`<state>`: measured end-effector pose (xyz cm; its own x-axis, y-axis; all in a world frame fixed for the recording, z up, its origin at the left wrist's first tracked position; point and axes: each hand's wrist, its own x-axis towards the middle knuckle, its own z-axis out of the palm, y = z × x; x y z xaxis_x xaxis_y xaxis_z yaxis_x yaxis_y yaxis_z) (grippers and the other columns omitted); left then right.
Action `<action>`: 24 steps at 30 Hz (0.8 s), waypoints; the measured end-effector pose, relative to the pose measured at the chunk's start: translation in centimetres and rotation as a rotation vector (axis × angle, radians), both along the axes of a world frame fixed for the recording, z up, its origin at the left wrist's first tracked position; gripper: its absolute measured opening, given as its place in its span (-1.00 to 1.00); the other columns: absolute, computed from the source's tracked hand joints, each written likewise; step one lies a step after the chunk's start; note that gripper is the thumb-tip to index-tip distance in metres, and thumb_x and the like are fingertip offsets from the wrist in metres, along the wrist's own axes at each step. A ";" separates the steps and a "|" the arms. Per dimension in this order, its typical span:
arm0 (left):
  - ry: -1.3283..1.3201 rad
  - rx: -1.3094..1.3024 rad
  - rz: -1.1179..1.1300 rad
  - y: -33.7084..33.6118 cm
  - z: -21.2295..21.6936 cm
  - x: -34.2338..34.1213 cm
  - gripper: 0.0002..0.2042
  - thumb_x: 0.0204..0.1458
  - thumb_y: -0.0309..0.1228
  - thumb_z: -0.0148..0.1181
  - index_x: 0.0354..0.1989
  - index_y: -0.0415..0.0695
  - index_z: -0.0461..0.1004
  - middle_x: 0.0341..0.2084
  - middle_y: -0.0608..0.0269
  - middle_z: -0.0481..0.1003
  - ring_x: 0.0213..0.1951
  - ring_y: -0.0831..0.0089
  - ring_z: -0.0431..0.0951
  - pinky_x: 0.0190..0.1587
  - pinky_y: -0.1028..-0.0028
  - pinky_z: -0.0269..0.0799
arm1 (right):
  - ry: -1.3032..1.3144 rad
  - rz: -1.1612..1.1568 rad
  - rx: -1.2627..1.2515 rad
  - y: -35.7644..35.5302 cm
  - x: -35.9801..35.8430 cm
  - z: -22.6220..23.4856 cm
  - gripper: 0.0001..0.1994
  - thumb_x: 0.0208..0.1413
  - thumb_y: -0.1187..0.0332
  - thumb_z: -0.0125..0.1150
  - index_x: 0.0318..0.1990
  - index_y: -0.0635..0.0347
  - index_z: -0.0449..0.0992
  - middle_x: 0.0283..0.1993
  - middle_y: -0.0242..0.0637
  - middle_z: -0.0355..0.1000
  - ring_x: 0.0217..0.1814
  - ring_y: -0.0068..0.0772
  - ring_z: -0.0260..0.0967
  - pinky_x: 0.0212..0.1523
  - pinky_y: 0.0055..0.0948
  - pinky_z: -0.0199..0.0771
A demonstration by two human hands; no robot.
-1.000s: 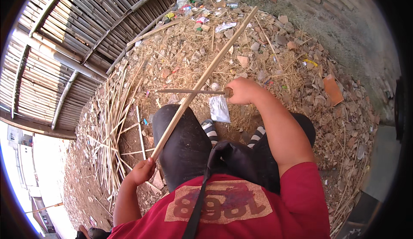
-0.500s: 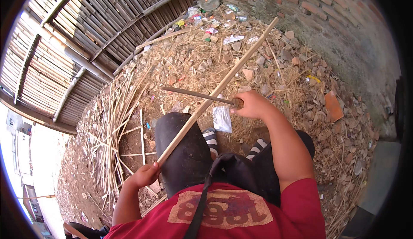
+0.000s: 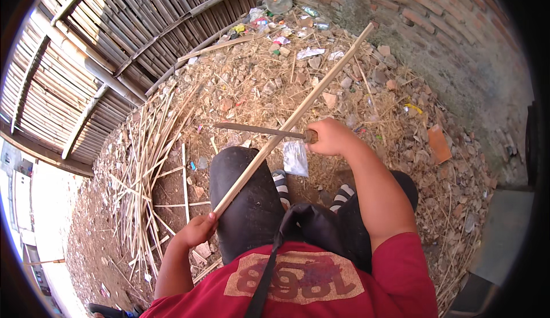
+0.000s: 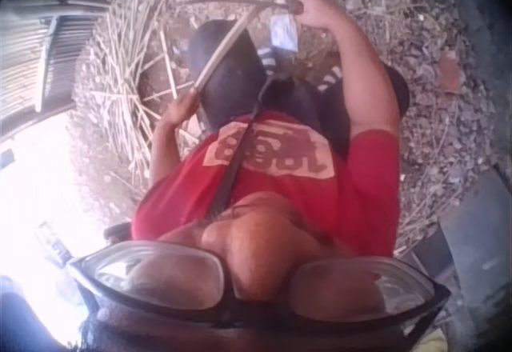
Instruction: The person shaves a long bamboo pole using a machete. They hold the pole against their leg and repeatedly scrape the blade along the surface to smooth it.
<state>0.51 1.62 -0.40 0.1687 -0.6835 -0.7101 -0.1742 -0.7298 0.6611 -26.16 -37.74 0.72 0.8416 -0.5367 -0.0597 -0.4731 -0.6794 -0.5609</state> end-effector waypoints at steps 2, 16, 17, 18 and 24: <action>0.003 -0.024 -0.002 0.2 -0.8 0.4 -0.35 0.33 0.25 -0.27 -0.46 -0.11 0.38 -0.62 0.43 0.31 -0.54 0.55 0.25 -0.46 0.46 0.22 | 0.004 -0.009 0.004 0.2 0.2 0.1 -0.68 -0.10 0.17 0.45 -0.31 0.20 0.56 -0.39 -0.05 0.53 -0.27 0.08 0.52 -0.24 -0.07 0.47; 0.091 0.099 0.102 -1.1 0.4 0.2 -0.41 0.35 0.20 -0.21 -0.42 -0.10 0.38 -0.71 0.47 0.26 -0.69 0.59 0.20 -0.62 0.51 0.10 | 0.024 0.059 -0.103 1.2 -1.1 -2.8 -0.76 -0.09 0.27 0.28 -0.23 0.10 0.57 -0.33 -0.05 0.56 -0.18 0.10 0.55 -0.16 0.03 0.54; 0.095 0.080 0.139 -0.5 0.7 0.3 -0.43 0.35 0.18 -0.19 -0.42 -0.09 0.37 -0.70 0.46 0.25 -0.70 0.58 0.19 -0.63 0.50 0.09 | 0.027 0.060 -0.099 1.4 -0.3 -2.7 -0.77 -0.09 0.29 0.29 -0.23 0.09 0.57 -0.31 -0.06 0.56 -0.17 0.08 0.55 -0.15 0.02 0.54; 0.101 0.082 0.137 -0.3 0.4 0.0 -0.44 0.36 0.18 -0.19 -0.42 -0.09 0.37 -0.70 0.46 0.25 -0.70 0.58 0.19 -0.62 0.50 0.10 | 0.031 0.061 -0.095 1.4 0.3 -2.6 -0.77 -0.09 0.30 0.29 -0.23 0.09 0.57 -0.30 -0.07 0.56 -0.15 0.07 0.55 -0.14 0.02 0.54; 0.037 0.056 0.096 -1.0 1.0 -0.5 -0.44 0.36 0.17 -0.19 -0.45 -0.07 0.37 -0.70 0.46 0.26 -0.68 0.57 0.18 -0.59 0.50 0.12 | 0.024 0.032 -0.109 1.0 -0.1 -3.0 -0.78 -0.10 0.32 0.31 -0.24 0.08 0.58 -0.29 -0.11 0.57 -0.13 0.02 0.56 -0.12 0.00 0.55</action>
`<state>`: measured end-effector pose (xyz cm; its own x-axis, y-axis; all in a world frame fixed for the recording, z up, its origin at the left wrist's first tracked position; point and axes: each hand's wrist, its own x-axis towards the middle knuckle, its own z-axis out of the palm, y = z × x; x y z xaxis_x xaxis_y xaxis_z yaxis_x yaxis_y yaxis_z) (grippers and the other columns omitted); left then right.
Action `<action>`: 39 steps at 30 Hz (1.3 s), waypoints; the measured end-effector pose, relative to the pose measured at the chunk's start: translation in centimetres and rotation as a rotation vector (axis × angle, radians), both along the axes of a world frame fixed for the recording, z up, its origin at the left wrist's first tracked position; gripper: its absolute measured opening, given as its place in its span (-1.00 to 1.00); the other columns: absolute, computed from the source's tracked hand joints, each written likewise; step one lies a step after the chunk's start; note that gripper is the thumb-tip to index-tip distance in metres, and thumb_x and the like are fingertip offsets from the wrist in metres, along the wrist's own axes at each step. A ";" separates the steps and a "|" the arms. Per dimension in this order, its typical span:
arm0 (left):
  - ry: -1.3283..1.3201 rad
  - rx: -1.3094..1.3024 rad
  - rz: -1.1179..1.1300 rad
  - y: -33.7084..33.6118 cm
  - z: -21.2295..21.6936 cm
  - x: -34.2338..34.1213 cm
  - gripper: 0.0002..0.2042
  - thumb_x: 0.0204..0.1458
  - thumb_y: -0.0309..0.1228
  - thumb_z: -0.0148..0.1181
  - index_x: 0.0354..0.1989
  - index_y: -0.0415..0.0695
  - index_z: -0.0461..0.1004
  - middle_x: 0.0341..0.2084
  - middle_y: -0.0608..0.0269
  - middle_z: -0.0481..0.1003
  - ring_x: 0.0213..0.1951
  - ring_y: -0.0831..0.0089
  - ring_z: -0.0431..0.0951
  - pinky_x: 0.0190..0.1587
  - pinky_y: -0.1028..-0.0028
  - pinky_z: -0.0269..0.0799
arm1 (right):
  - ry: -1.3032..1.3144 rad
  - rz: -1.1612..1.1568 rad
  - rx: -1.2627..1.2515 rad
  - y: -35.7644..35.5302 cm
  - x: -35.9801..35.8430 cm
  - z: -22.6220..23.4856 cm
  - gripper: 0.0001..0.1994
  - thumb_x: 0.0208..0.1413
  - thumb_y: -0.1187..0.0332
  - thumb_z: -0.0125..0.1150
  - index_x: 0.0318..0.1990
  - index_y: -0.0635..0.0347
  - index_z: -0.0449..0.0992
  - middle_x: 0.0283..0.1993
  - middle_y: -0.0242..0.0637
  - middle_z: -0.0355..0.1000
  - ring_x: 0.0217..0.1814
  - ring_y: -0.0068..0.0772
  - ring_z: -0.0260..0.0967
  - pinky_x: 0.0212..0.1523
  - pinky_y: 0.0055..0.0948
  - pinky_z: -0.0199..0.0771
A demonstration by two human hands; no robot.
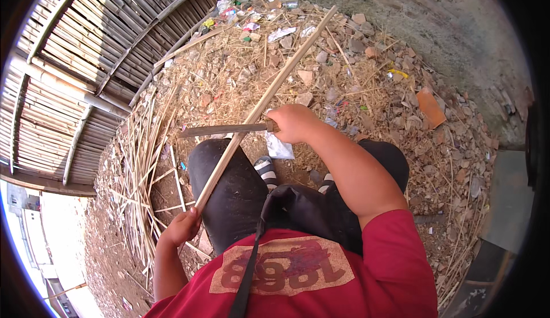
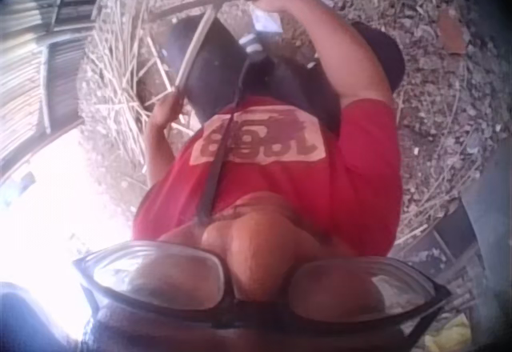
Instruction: The person shaves a long bamboo pole using a machete. They hold the pole against their leg and repeatedly scrape the blade along the surface to smooth it.
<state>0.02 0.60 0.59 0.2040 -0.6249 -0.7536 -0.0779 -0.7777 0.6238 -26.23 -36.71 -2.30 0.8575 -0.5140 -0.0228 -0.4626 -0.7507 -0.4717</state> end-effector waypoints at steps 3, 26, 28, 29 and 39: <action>-0.039 0.005 0.018 -0.2 -0.2 0.0 -0.44 0.35 0.17 -0.19 -0.48 -0.06 0.36 -0.71 0.45 0.26 -0.70 0.57 0.19 -0.62 0.49 0.10 | 0.025 0.007 0.002 0.2 -0.1 0.0 -0.78 -0.11 0.31 0.30 -0.25 0.09 0.58 -0.29 -0.10 0.56 -0.15 0.04 0.55 -0.14 0.01 0.55; -0.362 -0.189 -0.094 1.5 -2.0 -1.1 -0.45 0.40 0.08 -0.21 -0.53 -0.07 0.34 -0.70 0.47 0.28 -0.61 0.61 0.24 -0.53 0.50 0.16 | 0.111 0.126 0.124 1.6 1.4 2.7 -0.76 -0.14 0.35 0.28 -0.24 0.14 0.60 -0.25 -0.03 0.56 -0.10 0.03 0.55 -0.11 -0.05 0.56; -0.367 -0.192 -0.059 1.2 -2.1 -1.6 -0.45 0.40 0.06 -0.21 -0.53 -0.09 0.35 -0.69 0.45 0.29 -0.60 0.59 0.25 -0.53 0.48 0.16 | 0.074 -0.002 0.207 -0.8 0.7 0.5 -0.75 -0.13 0.35 0.27 -0.22 0.16 0.59 -0.24 -0.03 0.56 -0.09 0.03 0.55 -0.11 -0.07 0.56; -0.373 -0.204 -0.029 1.1 -2.1 -1.8 -0.45 0.41 0.06 -0.20 -0.53 -0.10 0.35 -0.69 0.45 0.29 -0.60 0.59 0.26 -0.53 0.47 0.16 | 0.055 -0.056 0.235 -1.6 0.6 0.5 -0.74 -0.13 0.35 0.26 -0.22 0.17 0.59 -0.24 -0.03 0.56 -0.09 0.03 0.55 -0.10 -0.08 0.56; -0.945 -0.174 -0.150 0.7 -1.1 -6.4 -0.59 0.35 -0.09 -0.07 -0.34 -0.24 0.39 -0.56 -0.27 0.48 -0.40 -0.36 0.50 -0.37 -0.09 0.37 | 0.258 -0.006 0.245 0.4 0.7 5.1 -0.73 -0.13 0.41 0.20 -0.19 0.16 0.60 -0.21 0.00 0.57 -0.11 0.06 0.54 -0.12 -0.06 0.54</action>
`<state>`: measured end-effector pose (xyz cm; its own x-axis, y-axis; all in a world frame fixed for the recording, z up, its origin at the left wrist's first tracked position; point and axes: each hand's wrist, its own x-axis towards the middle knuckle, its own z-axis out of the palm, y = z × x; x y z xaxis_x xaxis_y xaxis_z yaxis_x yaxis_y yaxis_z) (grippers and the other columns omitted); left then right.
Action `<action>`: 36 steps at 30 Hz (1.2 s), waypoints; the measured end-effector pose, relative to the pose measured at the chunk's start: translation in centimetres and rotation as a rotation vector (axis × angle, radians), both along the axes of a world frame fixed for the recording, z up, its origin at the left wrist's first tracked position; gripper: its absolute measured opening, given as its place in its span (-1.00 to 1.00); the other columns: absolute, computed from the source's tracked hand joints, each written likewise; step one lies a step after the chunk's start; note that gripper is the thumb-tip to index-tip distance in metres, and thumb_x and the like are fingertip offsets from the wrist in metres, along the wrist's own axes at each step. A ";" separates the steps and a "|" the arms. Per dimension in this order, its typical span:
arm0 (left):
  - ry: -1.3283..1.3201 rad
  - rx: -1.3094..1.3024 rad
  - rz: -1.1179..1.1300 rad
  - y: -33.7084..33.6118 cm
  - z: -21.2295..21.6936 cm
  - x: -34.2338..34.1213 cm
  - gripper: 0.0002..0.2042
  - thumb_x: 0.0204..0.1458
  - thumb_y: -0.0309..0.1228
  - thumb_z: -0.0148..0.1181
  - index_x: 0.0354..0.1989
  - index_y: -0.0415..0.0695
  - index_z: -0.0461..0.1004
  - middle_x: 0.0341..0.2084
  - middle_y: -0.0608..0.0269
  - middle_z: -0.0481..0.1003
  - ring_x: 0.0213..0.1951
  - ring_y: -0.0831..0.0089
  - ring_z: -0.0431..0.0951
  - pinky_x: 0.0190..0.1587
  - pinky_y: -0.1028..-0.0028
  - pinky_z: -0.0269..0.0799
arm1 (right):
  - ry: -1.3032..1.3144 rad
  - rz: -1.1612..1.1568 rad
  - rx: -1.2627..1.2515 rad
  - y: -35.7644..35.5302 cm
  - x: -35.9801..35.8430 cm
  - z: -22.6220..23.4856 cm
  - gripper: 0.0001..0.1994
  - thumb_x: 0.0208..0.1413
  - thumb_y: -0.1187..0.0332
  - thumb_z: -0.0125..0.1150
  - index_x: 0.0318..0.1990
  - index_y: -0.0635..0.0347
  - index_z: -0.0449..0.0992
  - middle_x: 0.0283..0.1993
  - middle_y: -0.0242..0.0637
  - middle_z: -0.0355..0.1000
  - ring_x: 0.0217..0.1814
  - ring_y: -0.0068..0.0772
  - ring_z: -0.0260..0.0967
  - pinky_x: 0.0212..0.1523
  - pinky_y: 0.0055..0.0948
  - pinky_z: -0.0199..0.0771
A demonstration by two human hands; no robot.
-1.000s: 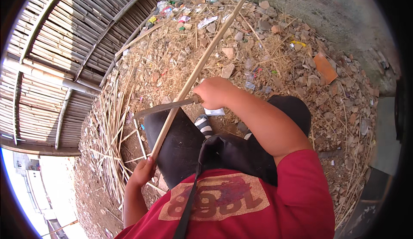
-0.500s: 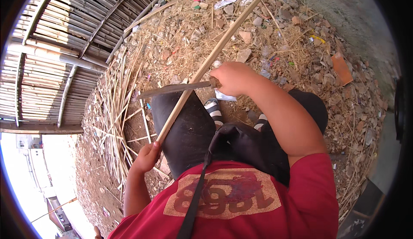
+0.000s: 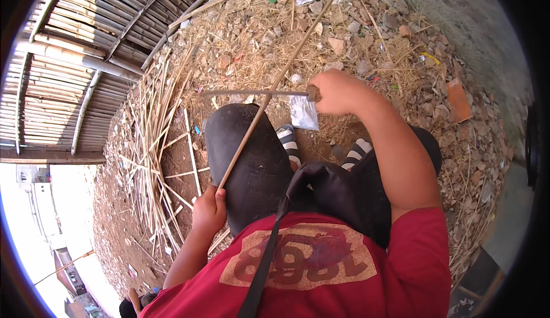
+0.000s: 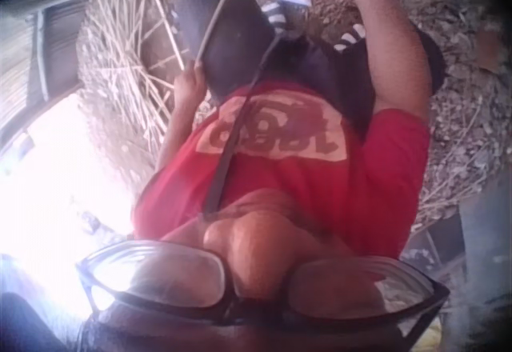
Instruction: The person shaves a long bamboo pole using a machete. They hold the pole against their leg and repeatedly scrape the blade along the surface to smooth it.
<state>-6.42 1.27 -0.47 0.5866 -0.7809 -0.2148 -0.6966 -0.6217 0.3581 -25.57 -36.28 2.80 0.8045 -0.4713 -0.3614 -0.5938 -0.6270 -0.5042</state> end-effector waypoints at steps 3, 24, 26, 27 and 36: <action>-0.043 0.019 -0.039 -0.2 0.1 0.1 -0.60 0.34 -0.08 -0.06 -0.33 -0.22 0.38 -0.55 -0.27 0.48 -0.39 -0.36 0.51 -0.37 -0.13 0.37 | -0.148 -0.139 -0.142 -1.3 -1.2 -2.6 -0.82 -0.12 0.37 0.21 -0.32 0.21 0.57 -0.34 0.02 0.54 -0.22 0.10 0.54 -0.21 -0.05 0.50; 0.177 0.047 -0.030 -1.1 2.2 1.9 -0.48 0.38 -0.03 -0.14 -0.39 -0.30 0.40 -0.59 -0.23 0.45 -0.43 -0.27 0.51 -0.35 0.01 0.38 | -0.231 -0.120 -0.009 -1.7 0.0 -6.7 -0.77 -0.14 0.33 0.28 -0.34 0.29 0.55 -0.43 0.01 0.52 -0.35 0.00 0.51 -0.27 -0.13 0.46; 0.192 0.072 -0.052 -0.4 2.2 2.8 -0.47 0.39 -0.02 -0.15 -0.37 -0.31 0.42 -0.58 -0.22 0.46 -0.43 -0.24 0.51 -0.33 0.03 0.39 | -0.144 -0.011 -0.164 1.2 1.5 -4.3 -0.77 -0.14 0.32 0.29 -0.34 0.29 0.56 -0.42 0.04 0.52 -0.30 0.03 0.54 -0.24 -0.11 0.49; 0.201 0.085 -0.064 -0.3 2.1 3.2 -0.46 0.39 -0.01 -0.15 -0.35 -0.32 0.43 -0.58 -0.22 0.46 -0.43 -0.22 0.51 -0.32 0.04 0.40 | -0.123 -0.012 -0.129 1.2 1.7 -3.5 -0.77 -0.13 0.32 0.28 -0.32 0.28 0.58 -0.37 0.06 0.54 -0.21 0.09 0.55 -0.17 -0.06 0.52; 0.567 0.089 0.034 0.7 0.0 5.9 -0.40 0.39 0.10 -0.19 -0.44 -0.21 0.42 -0.63 0.24 0.41 -0.55 0.39 0.39 -0.42 0.36 0.33 | -0.162 -0.167 -0.151 0.6 1.2 -4.6 -0.70 -0.06 0.30 0.25 -0.13 0.14 0.62 -0.21 -0.01 0.58 -0.10 0.06 0.56 -0.08 -0.06 0.56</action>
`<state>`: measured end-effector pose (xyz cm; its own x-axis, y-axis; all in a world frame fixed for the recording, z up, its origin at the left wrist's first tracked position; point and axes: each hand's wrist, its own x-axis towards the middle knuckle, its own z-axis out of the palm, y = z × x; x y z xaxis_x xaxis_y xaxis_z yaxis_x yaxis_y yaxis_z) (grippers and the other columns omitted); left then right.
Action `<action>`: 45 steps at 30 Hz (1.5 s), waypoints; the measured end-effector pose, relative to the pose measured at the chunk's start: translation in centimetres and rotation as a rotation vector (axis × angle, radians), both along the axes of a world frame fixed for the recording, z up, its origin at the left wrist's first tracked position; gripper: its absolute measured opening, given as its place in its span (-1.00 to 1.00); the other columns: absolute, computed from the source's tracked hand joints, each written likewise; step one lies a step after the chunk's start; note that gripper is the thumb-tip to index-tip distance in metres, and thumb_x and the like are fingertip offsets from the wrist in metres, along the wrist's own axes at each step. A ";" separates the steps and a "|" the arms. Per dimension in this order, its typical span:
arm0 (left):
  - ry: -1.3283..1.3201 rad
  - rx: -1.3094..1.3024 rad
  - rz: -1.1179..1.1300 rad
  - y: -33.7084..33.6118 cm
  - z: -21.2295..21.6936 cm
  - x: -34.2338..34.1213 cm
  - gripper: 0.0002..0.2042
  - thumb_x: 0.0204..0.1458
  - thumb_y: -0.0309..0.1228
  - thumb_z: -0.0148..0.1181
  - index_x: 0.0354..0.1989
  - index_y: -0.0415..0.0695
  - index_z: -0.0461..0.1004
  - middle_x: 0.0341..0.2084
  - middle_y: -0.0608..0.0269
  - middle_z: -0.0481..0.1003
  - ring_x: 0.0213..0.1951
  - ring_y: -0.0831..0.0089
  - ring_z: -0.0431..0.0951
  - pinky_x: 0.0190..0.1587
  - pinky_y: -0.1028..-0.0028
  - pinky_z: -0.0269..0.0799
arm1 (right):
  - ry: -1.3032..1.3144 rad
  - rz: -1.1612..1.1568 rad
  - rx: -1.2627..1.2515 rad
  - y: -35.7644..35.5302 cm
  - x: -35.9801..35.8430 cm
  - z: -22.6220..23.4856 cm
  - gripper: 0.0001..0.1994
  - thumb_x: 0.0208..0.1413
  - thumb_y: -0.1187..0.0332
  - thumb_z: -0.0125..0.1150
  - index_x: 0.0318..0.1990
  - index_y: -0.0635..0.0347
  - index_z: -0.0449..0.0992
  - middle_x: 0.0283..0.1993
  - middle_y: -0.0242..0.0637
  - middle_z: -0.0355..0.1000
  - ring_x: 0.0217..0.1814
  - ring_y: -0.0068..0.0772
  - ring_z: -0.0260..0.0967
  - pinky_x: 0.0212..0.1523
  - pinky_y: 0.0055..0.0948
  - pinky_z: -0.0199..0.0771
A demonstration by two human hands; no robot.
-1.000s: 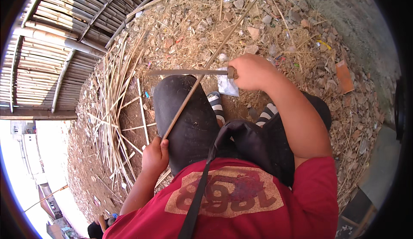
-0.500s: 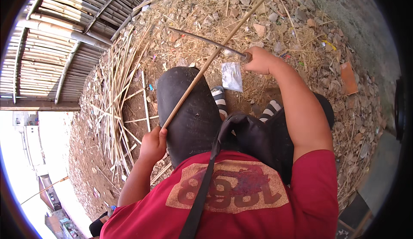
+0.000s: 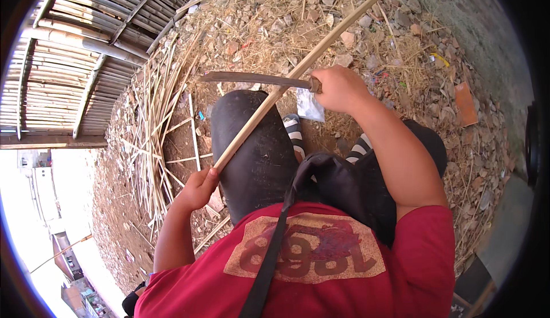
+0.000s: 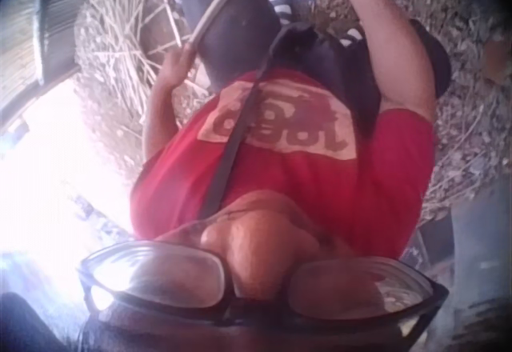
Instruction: The person shaves a long bamboo pole using a machete. They hold the pole against their leg and repeatedly scrape the blade along the surface to smooth it.
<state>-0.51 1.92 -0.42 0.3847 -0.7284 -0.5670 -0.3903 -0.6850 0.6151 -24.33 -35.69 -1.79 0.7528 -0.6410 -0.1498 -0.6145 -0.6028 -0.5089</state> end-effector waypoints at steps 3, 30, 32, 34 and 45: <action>0.150 0.029 0.050 -1.3 0.0 -0.3 -0.41 0.37 0.16 -0.22 -0.46 -0.13 0.39 -0.62 0.45 0.31 -0.54 0.60 0.25 -0.46 0.50 0.22 | 0.009 -0.016 0.097 -1.3 -0.7 -1.1 -0.69 -0.09 0.30 0.25 -0.14 0.15 0.62 -0.18 -0.01 0.58 -0.09 0.08 0.54 -0.05 -0.05 0.55; 0.212 0.080 0.073 -0.6 0.6 0.2 -0.41 0.38 0.15 -0.24 -0.47 -0.11 0.37 -0.65 0.44 0.29 -0.58 0.59 0.23 -0.48 0.50 0.21 | 0.003 0.068 -0.089 -0.1 0.0 1.4 -0.77 -0.06 0.34 0.21 -0.22 0.16 0.63 -0.27 0.00 0.58 -0.17 0.03 0.57 -0.15 -0.05 0.54; 0.173 0.009 0.047 -1.2 -0.2 -0.2 -0.41 0.38 0.14 -0.24 -0.48 -0.12 0.37 -0.65 0.44 0.29 -0.57 0.59 0.22 -0.48 0.49 0.20 | 0.005 0.058 -0.013 -0.2 -0.2 0.9 -0.76 -0.07 0.34 0.21 -0.22 0.17 0.63 -0.26 0.01 0.58 -0.17 0.05 0.57 -0.15 -0.06 0.55; 0.144 -0.013 0.027 -1.9 0.3 -0.5 -0.41 0.39 0.13 -0.24 -0.48 -0.12 0.37 -0.65 0.44 0.28 -0.57 0.59 0.22 -0.48 0.49 0.20 | -0.053 -0.104 0.176 -3.8 -1.5 -1.5 -0.76 -0.08 0.35 0.22 -0.23 0.17 0.63 -0.27 0.01 0.58 -0.17 0.06 0.56 -0.14 -0.07 0.55; 0.384 0.071 0.085 -0.9 -1.0 0.9 -0.40 0.36 0.20 -0.27 -0.41 -0.12 0.38 -0.69 0.44 0.27 -0.66 0.58 0.21 -0.59 0.52 0.13 | -0.031 0.157 -0.072 -1.1 -0.6 2.0 -0.78 -0.11 0.31 0.24 -0.25 0.06 0.60 -0.33 -0.05 0.57 -0.20 0.10 0.54 -0.18 -0.02 0.53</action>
<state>0.41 1.06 -1.44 0.1923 -0.6567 -0.7292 -0.0815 -0.7512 0.6550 -24.97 -36.77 0.22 0.8481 -0.5234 -0.0825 -0.4944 -0.7259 -0.4782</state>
